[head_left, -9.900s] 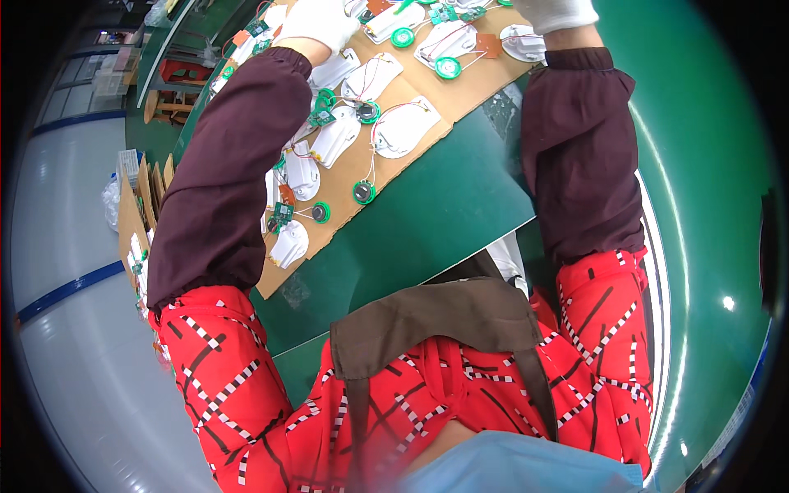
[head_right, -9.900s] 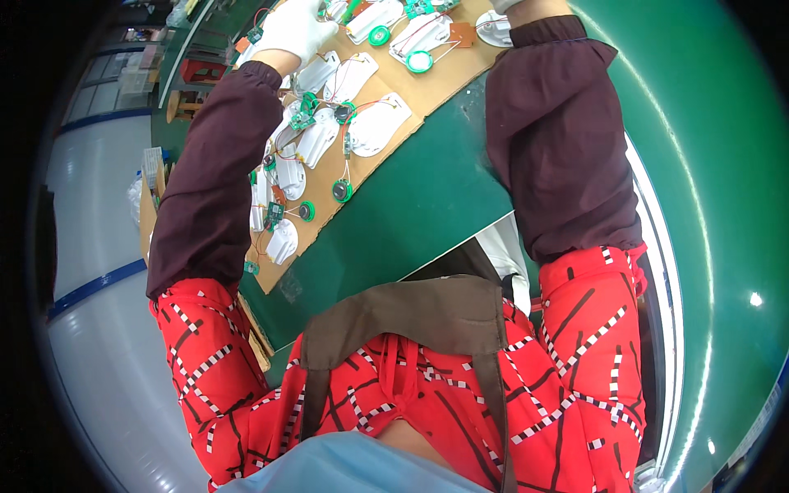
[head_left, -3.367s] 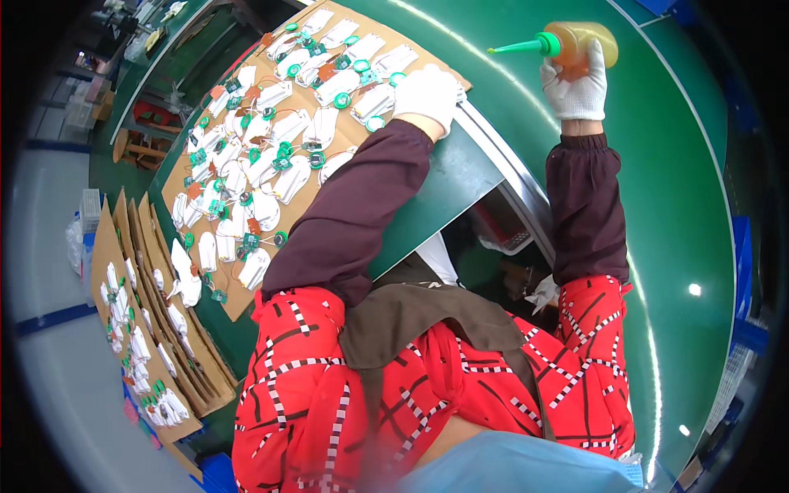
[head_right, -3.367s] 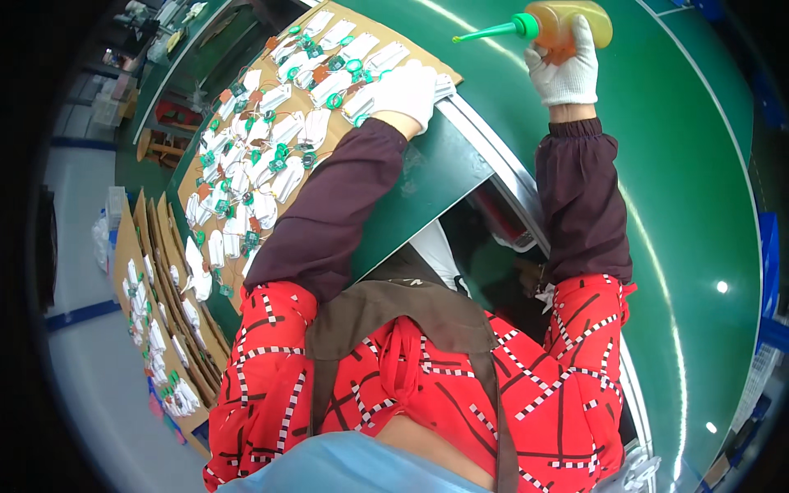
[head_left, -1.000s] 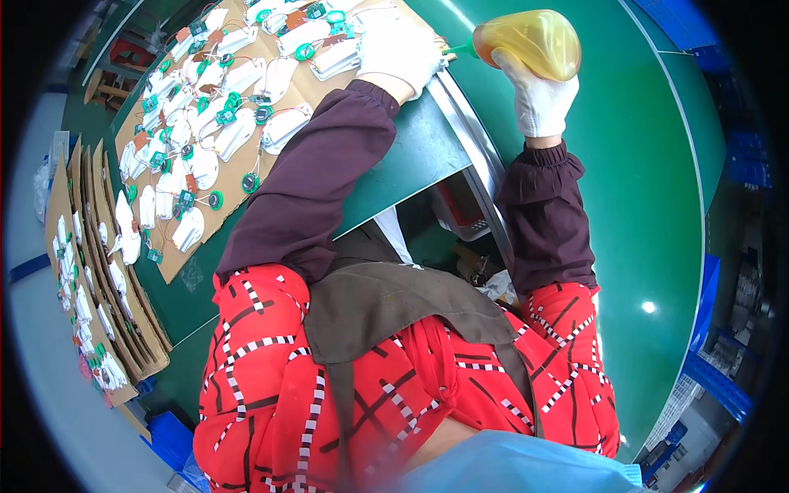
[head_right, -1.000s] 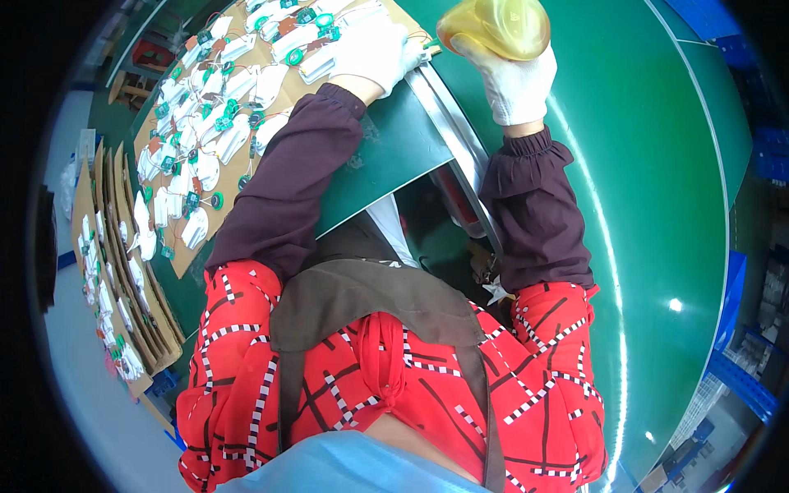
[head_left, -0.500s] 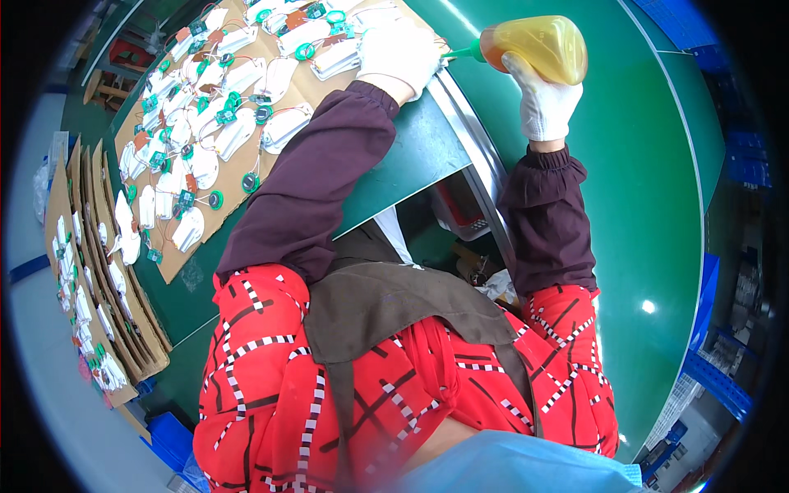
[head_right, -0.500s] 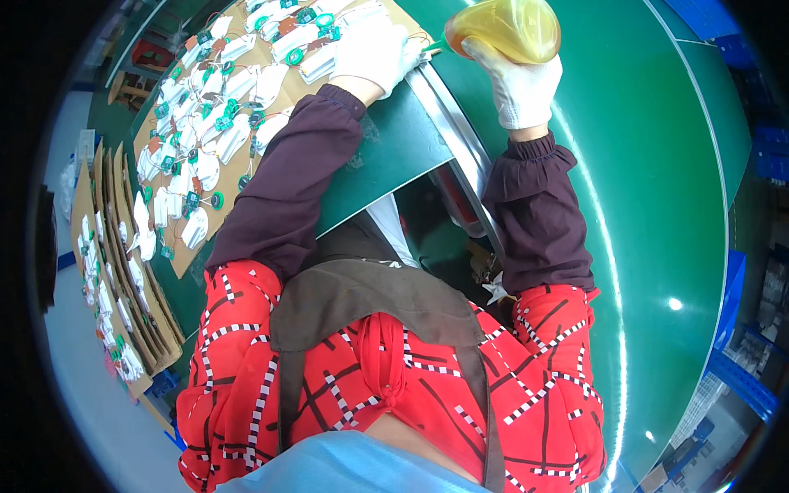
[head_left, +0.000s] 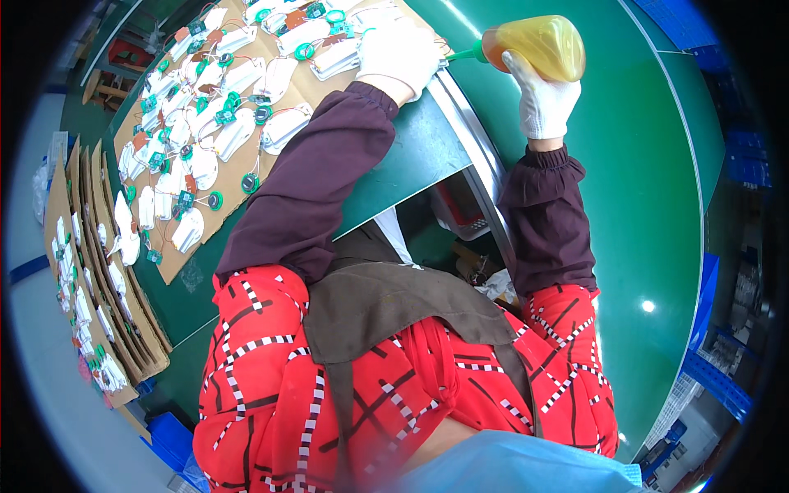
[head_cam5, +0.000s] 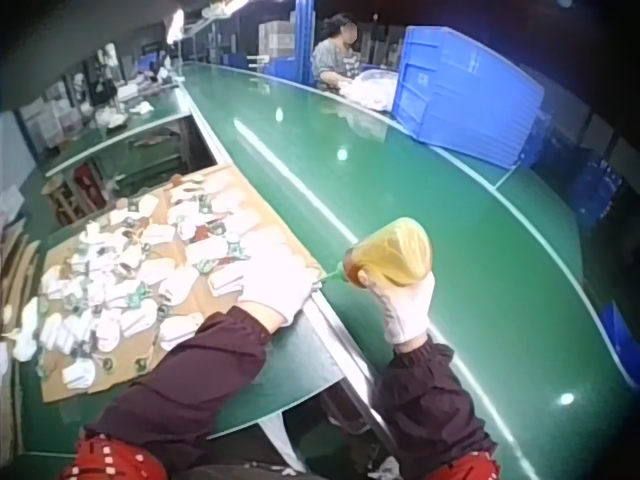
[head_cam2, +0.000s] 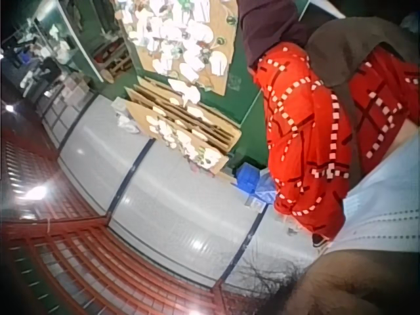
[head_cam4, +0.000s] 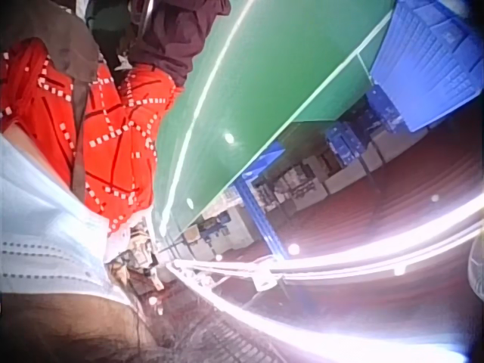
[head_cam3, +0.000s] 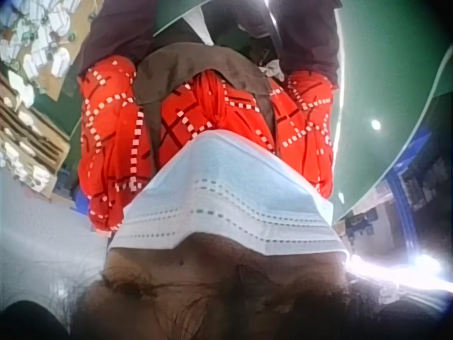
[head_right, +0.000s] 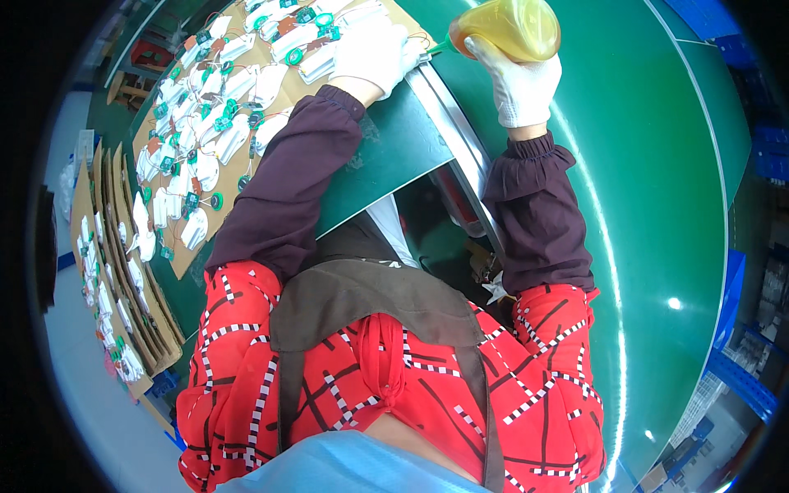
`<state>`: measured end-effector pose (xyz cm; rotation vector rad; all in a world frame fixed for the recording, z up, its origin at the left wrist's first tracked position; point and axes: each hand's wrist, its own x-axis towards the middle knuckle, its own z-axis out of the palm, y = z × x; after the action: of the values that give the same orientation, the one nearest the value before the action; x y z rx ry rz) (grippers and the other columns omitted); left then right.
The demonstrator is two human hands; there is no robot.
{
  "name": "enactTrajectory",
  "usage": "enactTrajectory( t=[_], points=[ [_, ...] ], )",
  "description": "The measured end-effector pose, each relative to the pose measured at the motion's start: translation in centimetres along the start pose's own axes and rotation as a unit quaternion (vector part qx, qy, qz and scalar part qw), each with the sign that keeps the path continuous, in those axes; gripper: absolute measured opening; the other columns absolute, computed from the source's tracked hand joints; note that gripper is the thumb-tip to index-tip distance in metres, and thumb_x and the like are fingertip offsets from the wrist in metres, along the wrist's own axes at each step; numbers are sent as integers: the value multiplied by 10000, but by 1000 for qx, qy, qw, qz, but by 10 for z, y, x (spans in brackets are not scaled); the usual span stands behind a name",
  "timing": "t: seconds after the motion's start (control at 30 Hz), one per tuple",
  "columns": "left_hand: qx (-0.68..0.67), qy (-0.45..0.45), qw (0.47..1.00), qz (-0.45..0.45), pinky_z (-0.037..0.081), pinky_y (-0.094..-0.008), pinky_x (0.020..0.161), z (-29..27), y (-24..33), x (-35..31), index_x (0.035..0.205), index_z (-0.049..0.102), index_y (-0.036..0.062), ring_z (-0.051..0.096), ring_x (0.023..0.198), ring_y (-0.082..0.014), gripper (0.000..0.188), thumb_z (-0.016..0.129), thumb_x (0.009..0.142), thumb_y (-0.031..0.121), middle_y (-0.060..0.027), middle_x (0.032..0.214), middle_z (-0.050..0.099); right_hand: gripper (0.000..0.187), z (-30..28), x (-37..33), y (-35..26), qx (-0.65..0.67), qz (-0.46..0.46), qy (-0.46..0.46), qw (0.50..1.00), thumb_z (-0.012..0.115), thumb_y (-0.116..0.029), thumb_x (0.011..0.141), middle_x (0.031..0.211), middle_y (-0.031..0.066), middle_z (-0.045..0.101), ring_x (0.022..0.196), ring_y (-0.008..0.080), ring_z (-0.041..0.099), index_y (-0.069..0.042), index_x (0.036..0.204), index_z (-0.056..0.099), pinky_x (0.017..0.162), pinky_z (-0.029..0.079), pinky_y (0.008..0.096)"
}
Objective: Applying a liquid substance from a dispensing bottle to small plastic and electronic components arranged on cardboard sheets.
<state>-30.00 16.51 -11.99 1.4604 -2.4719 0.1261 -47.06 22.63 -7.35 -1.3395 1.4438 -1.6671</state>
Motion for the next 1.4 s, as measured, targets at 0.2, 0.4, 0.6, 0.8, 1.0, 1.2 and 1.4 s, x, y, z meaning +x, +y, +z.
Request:
enactTrajectory(
  t=[0.2, 0.4, 0.6, 0.8, 1.0, 1.2, 1.4],
  points=[
    [-3, -1, 1000, 19, 475, -385, 683, -8, 3, -1, 860, 630, 112, 604, 791, -265, 381, 468, 865, 457, -120, 867, 596, 463, -3, 3, 11, 22, 0, 28, 999, 804, -78, 663, 980, 88, 645, 856, 156, 625, 9, 1059, 580, 739, 517, 267],
    [15, -38, 999, 15, 467, -367, 671, -20, 8, -3, 947, 670, 227, 582, 913, -177, 241, 467, 888, 342, 15, 878, 630, 406, -6, 5, 12, 33, -4, 49, 998, 773, -63, 700, 982, 87, 645, 848, 154, 617, 14, 1057, 595, 762, 501, 272],
    [4, 10, 999, 36, 477, -398, 687, -12, 2, -4, 904, 617, 115, 598, 822, -271, 379, 444, 878, 451, -129, 888, 577, 358, -5, 4, 6, 19, -10, 36, 999, 744, -48, 730, 981, 87, 646, 845, 156, 613, 26, 1051, 601, 777, 492, 274],
    [5, -36, 999, 2, 475, -381, 707, -12, 8, -2, 940, 667, 173, 577, 928, -205, 180, 537, 829, 230, 1, 895, 606, 410, -8, 4, 9, 44, -6, 25, 999, 771, -62, 702, 987, 86, 643, 854, 157, 617, 15, 1060, 588, 763, 501, 272],
    [5, -21, 1000, 1, 488, -397, 674, -3, 3, -1, 915, 614, 119, 608, 804, -262, 334, 547, 827, 434, -113, 868, 595, 465, -5, 2, 11, 44, -5, 16, 999, 799, -79, 673, 993, 84, 640, 860, 156, 620, 4, 1073, 577, 746, 511, 264],
    [26, -19, 999, 20, 489, -399, 666, -5, 4, -2, 904, 614, 119, 611, 796, -264, 335, 555, 822, 439, -114, 867, 595, 423, -7, 3, 6, 28, -1, 1, 1000, 773, -56, 694, 988, 86, 640, 857, 161, 615, 9, 1065, 582, 763, 502, 273],
    [49, -3, 998, 41, 484, -392, 687, -8, 4, -4, 898, 614, 116, 598, 816, -260, 348, 521, 841, 447, -115, 875, 587, 370, -9, 4, 9, 47, -6, 11, 999, 745, -46, 726, 987, 85, 642, 855, 162, 610, 20, 1057, 594, 775, 495, 279]
  ],
)
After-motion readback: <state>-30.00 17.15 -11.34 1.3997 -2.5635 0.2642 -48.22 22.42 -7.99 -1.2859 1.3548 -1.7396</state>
